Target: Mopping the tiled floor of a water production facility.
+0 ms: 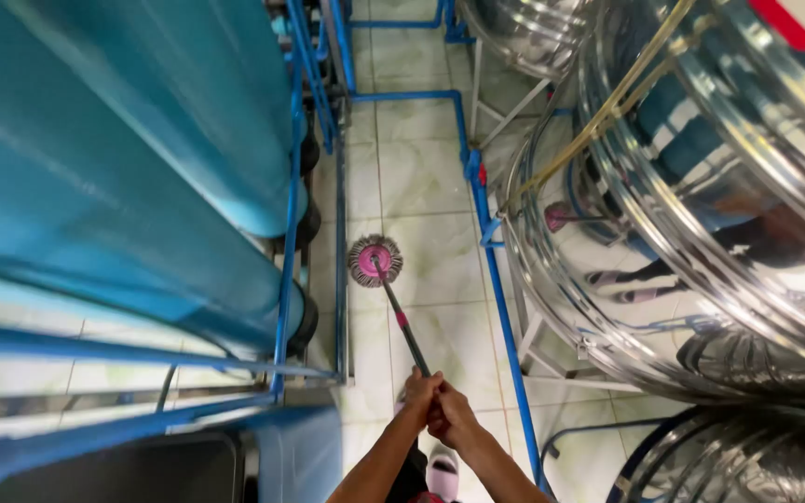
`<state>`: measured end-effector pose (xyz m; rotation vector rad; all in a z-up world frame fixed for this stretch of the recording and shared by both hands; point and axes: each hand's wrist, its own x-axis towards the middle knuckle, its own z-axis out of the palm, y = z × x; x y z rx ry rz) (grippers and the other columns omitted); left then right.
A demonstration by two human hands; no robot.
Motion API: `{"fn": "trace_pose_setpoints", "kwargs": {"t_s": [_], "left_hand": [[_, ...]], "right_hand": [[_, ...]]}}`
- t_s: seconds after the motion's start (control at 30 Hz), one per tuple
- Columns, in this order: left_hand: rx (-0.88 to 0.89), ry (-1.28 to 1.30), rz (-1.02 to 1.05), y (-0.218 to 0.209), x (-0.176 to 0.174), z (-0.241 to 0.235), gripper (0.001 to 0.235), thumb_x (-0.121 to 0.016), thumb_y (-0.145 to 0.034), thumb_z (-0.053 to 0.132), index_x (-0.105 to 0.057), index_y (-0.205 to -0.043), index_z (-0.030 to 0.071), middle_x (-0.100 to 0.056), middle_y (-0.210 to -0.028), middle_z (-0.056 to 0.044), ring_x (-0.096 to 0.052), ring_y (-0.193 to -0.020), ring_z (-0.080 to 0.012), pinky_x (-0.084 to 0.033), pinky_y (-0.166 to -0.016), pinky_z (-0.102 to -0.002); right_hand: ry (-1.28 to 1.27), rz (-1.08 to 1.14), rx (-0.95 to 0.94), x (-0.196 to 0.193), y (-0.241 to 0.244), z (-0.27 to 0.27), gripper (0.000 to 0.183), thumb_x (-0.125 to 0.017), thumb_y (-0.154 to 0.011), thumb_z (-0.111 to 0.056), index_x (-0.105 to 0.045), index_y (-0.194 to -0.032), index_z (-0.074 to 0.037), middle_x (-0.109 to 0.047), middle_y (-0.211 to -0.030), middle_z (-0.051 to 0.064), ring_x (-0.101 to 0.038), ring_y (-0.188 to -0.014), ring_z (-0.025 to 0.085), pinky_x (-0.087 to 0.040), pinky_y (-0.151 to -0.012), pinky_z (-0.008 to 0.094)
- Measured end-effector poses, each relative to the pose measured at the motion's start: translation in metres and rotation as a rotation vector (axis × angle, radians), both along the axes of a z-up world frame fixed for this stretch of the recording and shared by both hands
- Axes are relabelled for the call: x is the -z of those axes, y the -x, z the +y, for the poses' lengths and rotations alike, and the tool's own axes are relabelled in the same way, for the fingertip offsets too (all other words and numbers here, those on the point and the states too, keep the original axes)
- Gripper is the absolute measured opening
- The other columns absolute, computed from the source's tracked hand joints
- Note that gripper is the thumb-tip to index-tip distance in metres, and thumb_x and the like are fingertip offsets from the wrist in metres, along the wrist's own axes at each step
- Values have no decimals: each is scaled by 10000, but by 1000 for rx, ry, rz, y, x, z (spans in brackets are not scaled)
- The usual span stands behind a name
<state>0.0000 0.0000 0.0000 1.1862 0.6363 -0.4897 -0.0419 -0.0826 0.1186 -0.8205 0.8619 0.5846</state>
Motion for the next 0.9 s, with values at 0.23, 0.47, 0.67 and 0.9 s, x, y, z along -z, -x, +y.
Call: {"fn": "trace_pose_setpoints", "kwargs": {"t_s": [0.23, 0.47, 0.67, 0.9], "left_hand": [[120, -90, -92, -102, 16, -3, 482, -770, -861, 198, -521, -1234, 20, -583, -808, -113, -558, -666, -231, -479, -535, -394], [281, -278, -92, 5, -1, -67, 955, -732, -844, 285, -195, -1612, 98, -648, -1240, -220, -678, -1045, -336, -574, -838, -402], [535, -248, -88, 89, -28, -72, 1002, -727, -880, 342, -104, -1613, 59, -689, -1152, -214, -687, -1030, -326, -563, -883, -384], [691, -449, -129, 11, -20, -62, 1008, -716, -823, 389, -180, -1611, 63, -632, -1215, -273, -660, -1068, -415, -551, -924, -459]], "right_hand": [[108, -93, 43, 3, -88, -1, 250, -457, -1053, -202, -661, -1195, -182, -446, -565, 5, -349, -383, 117, -279, -346, 291], [78, -169, 212, -6, 17, -49, 349, -534, -1010, -173, -639, -1334, -96, -564, -640, 19, -473, -441, 127, -366, -378, 284], [92, -43, 435, 77, 88, -71, 440, -594, -958, -132, -590, -1393, -70, -713, -1078, 163, -695, -851, 272, -557, -671, 356], [16, -90, 446, 53, 48, -42, 365, -561, -995, -197, -623, -1352, -152, -660, -810, 57, -611, -571, 185, -488, -434, 314]]}}
